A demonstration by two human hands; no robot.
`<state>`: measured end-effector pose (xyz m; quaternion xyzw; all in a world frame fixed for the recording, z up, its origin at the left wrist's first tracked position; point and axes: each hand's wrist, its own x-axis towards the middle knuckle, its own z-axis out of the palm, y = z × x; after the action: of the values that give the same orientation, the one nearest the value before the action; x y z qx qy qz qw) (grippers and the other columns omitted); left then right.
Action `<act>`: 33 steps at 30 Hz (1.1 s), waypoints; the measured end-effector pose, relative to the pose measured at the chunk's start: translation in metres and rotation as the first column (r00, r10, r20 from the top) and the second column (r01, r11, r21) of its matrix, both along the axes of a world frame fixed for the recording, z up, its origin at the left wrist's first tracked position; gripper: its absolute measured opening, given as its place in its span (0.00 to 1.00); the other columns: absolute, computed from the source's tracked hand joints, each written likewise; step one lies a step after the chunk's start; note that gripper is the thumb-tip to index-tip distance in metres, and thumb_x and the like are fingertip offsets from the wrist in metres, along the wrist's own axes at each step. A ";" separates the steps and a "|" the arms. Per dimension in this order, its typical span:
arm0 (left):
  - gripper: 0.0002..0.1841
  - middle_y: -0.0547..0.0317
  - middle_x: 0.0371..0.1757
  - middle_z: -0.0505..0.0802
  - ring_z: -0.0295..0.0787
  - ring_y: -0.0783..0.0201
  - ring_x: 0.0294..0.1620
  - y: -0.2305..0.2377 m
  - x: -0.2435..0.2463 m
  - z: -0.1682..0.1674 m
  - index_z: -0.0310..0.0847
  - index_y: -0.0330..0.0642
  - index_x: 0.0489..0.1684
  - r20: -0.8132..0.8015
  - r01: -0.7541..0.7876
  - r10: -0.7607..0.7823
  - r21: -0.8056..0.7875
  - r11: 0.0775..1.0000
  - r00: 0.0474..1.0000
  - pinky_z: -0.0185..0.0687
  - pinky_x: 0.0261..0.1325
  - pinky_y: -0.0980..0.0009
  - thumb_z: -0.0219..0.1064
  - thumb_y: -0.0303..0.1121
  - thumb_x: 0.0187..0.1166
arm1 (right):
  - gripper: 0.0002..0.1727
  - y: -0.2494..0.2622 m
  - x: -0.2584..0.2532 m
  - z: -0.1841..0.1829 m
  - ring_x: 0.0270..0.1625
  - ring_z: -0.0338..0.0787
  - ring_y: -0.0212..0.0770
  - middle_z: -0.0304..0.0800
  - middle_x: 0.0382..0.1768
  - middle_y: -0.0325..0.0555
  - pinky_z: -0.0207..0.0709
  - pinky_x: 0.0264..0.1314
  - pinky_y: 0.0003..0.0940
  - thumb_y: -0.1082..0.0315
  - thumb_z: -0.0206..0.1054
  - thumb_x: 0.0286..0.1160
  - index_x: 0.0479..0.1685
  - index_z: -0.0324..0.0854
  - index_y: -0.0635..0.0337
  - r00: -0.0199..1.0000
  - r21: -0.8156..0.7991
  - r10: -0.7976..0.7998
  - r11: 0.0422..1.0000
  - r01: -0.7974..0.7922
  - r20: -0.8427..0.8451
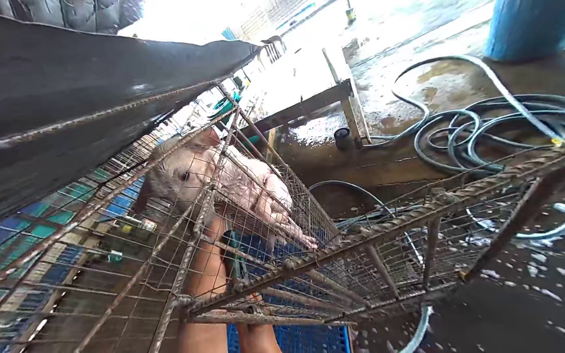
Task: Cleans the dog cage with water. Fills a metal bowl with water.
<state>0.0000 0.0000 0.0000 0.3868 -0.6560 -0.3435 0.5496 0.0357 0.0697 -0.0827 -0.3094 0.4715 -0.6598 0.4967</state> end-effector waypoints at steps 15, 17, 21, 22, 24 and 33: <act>0.19 0.59 0.39 0.84 0.81 0.70 0.33 -0.171 0.032 -0.030 0.71 0.39 0.61 -0.040 -0.038 0.077 0.601 0.798 0.996 0.80 0.38 0.73 0.36 0.40 0.97 | 0.19 0.014 -0.005 -0.001 0.48 0.90 0.54 0.90 0.46 0.64 0.80 0.59 0.56 0.63 0.60 0.88 0.61 0.82 0.73 0.989 0.146 0.151 0.978 -0.149 -0.003; 0.24 0.59 0.45 0.84 0.82 0.69 0.42 -0.178 0.038 -0.046 0.68 0.40 0.66 -0.136 0.179 -0.122 0.569 0.803 0.983 0.81 0.46 0.70 0.29 0.44 0.97 | 0.22 0.019 0.000 -0.004 0.54 0.89 0.58 0.86 0.56 0.69 0.80 0.62 0.57 0.61 0.59 0.89 0.68 0.79 0.73 0.990 0.173 0.135 0.975 -0.139 0.032; 0.25 0.43 0.69 0.82 0.79 0.56 0.67 -0.118 -0.010 -0.009 0.64 0.31 0.78 0.064 0.033 -0.091 0.612 0.790 0.994 0.73 0.73 0.61 0.27 0.34 0.97 | 0.27 0.031 0.001 -0.008 0.62 0.84 0.63 0.74 0.70 0.75 0.78 0.65 0.58 0.58 0.57 0.90 0.75 0.73 0.72 0.972 0.218 0.227 0.947 -0.234 0.058; 0.24 0.42 0.73 0.80 0.77 0.54 0.70 -0.096 -0.032 0.013 0.63 0.31 0.80 0.159 -0.091 -0.022 0.670 0.737 0.987 0.69 0.76 0.60 0.30 0.31 0.97 | 0.28 0.035 0.001 -0.008 0.63 0.84 0.64 0.73 0.73 0.76 0.78 0.67 0.59 0.58 0.58 0.90 0.76 0.72 0.73 0.969 0.215 0.244 0.945 -0.248 0.049; 0.22 0.45 0.67 0.82 0.79 0.57 0.63 -0.090 -0.050 0.021 0.64 0.33 0.77 0.181 -0.176 0.068 0.688 0.704 0.981 0.73 0.68 0.63 0.31 0.31 0.97 | 0.28 0.041 0.002 -0.007 0.65 0.83 0.66 0.71 0.74 0.77 0.77 0.68 0.59 0.59 0.59 0.89 0.77 0.72 0.75 0.972 0.209 0.235 0.949 -0.236 0.029; 0.24 0.51 0.82 0.76 0.74 0.69 0.76 -0.103 0.002 0.029 0.55 0.29 0.87 0.406 -0.204 -0.038 0.535 0.820 0.913 0.63 0.81 0.73 0.34 0.20 0.94 | 0.29 0.046 -0.023 0.011 0.59 0.87 0.60 0.75 0.71 0.72 0.79 0.62 0.57 0.54 0.56 0.90 0.77 0.73 0.70 0.952 0.200 0.305 0.933 -0.299 0.002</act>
<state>0.0015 -0.1030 0.0290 0.6226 -0.6042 -0.4114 0.2794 0.0125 0.1158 -0.0721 -0.3371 0.4887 -0.5208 0.6134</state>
